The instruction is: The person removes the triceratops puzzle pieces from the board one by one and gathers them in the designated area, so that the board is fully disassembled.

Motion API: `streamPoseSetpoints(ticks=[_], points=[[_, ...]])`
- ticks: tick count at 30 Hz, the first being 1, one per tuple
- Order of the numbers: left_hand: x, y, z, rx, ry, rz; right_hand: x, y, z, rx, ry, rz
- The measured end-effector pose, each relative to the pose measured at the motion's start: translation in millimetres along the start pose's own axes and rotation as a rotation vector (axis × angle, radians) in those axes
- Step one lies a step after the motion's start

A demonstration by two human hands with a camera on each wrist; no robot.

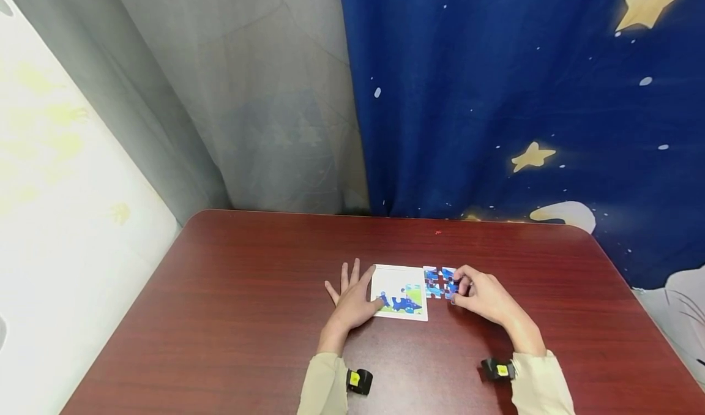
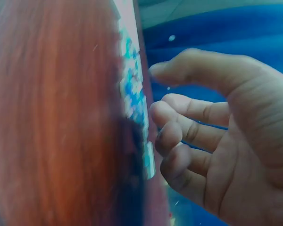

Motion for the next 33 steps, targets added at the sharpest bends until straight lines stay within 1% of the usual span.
streamPoseSetpoints(ticks=[5, 10, 13, 16, 20, 27, 33], points=[[0.3, 0.6, -0.3, -0.001, 0.002, -0.005, -20.2, -7.3, -6.1, -0.021, 0.036, 0.014], [0.1, 0.5, -0.1, -0.003, 0.005, -0.011, -42.5, -27.3, -13.7, -0.076, 0.096, 0.063], [0.1, 0.5, 0.2, -0.002, 0.004, -0.009, -51.1, -37.5, -16.6, -0.084, 0.130, 0.114], [0.2, 0.3, 0.1, -0.002, 0.006, -0.007, -55.0, -43.6, -17.9, -0.079, 0.138, 0.147], [0.7, 0.0, -0.1, -0.004, 0.009, -0.007, -57.0, -46.4, -18.4, -0.063, 0.132, 0.175], [2.4, 0.5, 0.0, -0.002, -0.003, 0.004, -55.9, -46.9, -17.9, -0.054, 0.078, 0.173], [1.8, 1.0, -0.2, -0.004, 0.004, 0.003, -57.0, -46.3, -16.8, -0.043, 0.077, 0.166]])
Point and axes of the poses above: each hand's wrist, its own z-axis away from the middle knuckle, its own y-axis out of the back of the hand, x = y × z, the point moved 10 cm from there along -z, towards the middle knuckle, and after that the axes turned 4 degrees about x, right-handed, at the moved point
